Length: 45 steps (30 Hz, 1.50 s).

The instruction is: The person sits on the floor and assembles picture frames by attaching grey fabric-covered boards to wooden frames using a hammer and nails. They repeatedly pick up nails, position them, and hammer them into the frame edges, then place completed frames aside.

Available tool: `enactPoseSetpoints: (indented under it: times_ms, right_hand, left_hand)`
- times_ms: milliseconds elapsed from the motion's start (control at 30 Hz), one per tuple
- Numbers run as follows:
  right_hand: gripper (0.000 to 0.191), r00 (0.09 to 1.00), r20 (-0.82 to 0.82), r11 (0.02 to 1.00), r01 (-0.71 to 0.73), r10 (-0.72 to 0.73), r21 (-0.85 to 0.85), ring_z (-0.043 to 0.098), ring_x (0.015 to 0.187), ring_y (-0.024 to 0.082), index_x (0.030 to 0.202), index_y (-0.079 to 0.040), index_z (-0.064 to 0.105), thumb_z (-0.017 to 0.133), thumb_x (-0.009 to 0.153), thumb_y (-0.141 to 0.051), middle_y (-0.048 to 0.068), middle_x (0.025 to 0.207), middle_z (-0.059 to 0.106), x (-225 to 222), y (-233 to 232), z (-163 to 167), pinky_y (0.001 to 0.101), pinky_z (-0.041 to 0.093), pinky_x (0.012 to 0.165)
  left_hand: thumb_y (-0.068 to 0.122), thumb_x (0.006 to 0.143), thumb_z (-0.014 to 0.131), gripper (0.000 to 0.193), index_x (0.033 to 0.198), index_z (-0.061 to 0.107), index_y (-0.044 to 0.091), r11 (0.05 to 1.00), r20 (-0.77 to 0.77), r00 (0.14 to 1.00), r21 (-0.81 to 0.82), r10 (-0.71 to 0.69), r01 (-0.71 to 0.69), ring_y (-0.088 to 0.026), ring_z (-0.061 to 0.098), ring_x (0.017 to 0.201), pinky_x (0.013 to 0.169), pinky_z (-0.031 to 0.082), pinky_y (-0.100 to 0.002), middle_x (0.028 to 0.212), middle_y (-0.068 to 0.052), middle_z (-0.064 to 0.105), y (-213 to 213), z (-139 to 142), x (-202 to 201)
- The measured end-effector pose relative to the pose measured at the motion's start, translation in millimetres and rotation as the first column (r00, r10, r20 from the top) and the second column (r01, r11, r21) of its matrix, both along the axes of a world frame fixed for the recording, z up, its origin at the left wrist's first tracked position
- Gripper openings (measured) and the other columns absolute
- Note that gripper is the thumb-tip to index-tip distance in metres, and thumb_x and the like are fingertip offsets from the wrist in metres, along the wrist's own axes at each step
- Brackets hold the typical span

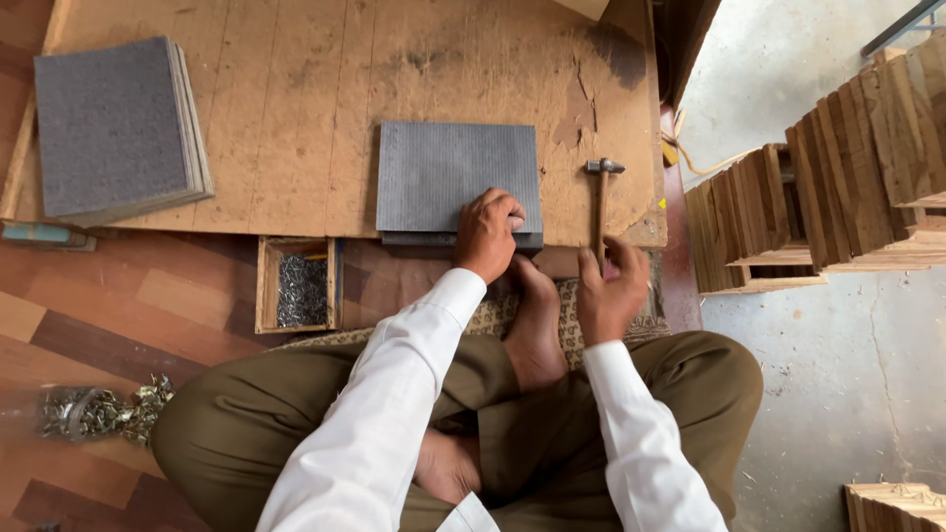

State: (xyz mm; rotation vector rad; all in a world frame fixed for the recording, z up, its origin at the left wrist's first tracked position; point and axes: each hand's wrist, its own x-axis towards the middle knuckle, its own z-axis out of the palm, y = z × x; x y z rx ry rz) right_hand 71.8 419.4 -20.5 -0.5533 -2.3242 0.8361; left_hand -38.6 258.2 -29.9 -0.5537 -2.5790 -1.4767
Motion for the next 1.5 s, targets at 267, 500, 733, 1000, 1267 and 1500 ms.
enactPoseSetpoints:
  times_ms: [267,500,733,1000,1267,1500]
  right_hand:
    - [0.03,0.969,0.151,0.346,0.077,0.194,-0.935,0.065,0.065,0.017,0.12,-0.003,0.065,0.067,0.09,-0.01,0.008,0.088,0.072,41.9,20.8,5.6,0.0303,0.053,0.055]
    - [0.032,0.954,0.185,0.205,0.138,0.236,-0.969,0.054,0.053,0.011,0.117,-0.001,0.069,0.062,0.1,-0.027,0.005,0.076,0.065,54.7,12.0,31.7,0.0246,0.041,0.045]
    - [0.033,0.972,0.11,0.588,-0.033,0.206,-0.808,0.05,0.055,0.005,0.124,0.003,0.067,0.065,0.098,-0.017,-0.001,0.075,0.061,107.0,-31.6,38.5,0.0227,0.039,0.046]
    - [0.032,0.963,0.221,0.799,0.008,0.157,-0.601,0.052,0.057,0.007,0.125,0.0,0.07,0.068,0.097,-0.017,0.002,0.067,0.06,135.1,-58.2,41.6,0.0248,0.044,0.05]
    - [0.031,0.957,0.25,0.957,-0.07,0.144,-0.282,0.062,0.064,0.014,0.125,-0.001,0.069,0.069,0.097,-0.014,0.016,0.075,0.066,136.5,-62.0,35.1,0.0297,0.052,0.063]
    - [0.03,0.965,0.223,0.963,-0.076,0.136,-0.259,0.059,0.066,0.009,0.125,0.001,0.068,0.07,0.098,-0.012,0.012,0.079,0.066,136.0,-65.9,27.4,0.0264,0.051,0.065]
  left_hand:
    - [-0.006,0.085,0.067,0.01,0.085,0.068,0.004,0.997,0.0,0.999,-0.069,0.038,-0.038,-0.03,0.065,0.096,0.087,0.051,-0.043,0.1,-0.007,0.071,5.1,2.4,4.2]
    - [-0.001,0.082,0.074,0.007,0.081,0.071,0.006,0.998,0.028,0.999,-0.054,-0.024,0.025,-0.028,0.066,0.096,0.092,0.051,-0.042,0.1,-0.006,0.07,3.2,-1.9,1.0]
    - [-0.001,0.078,0.077,0.007,0.078,0.075,0.006,0.995,0.092,0.993,-0.057,-0.077,0.082,-0.027,0.067,0.099,0.093,0.053,-0.04,0.103,-0.006,0.069,-4.4,-11.8,-11.4]
    - [-0.005,0.076,0.077,0.01,0.077,0.073,0.004,0.998,0.063,0.997,-0.034,-0.054,0.057,-0.027,0.067,0.099,0.09,0.055,-0.039,0.103,-0.007,0.067,-8.2,-9.5,-2.9]
    - [-0.008,0.073,0.077,0.012,0.078,0.072,0.001,1.0,-0.008,1.0,0.007,-0.024,0.025,-0.029,0.066,0.096,0.084,0.055,-0.04,0.1,-0.008,0.067,-11.6,-3.5,3.4]
    - [-0.007,0.074,0.076,0.01,0.077,0.073,0.002,0.999,-0.01,1.0,0.024,-0.025,0.025,-0.029,0.067,0.097,0.087,0.055,-0.04,0.101,-0.008,0.069,-13.6,-11.1,2.6]
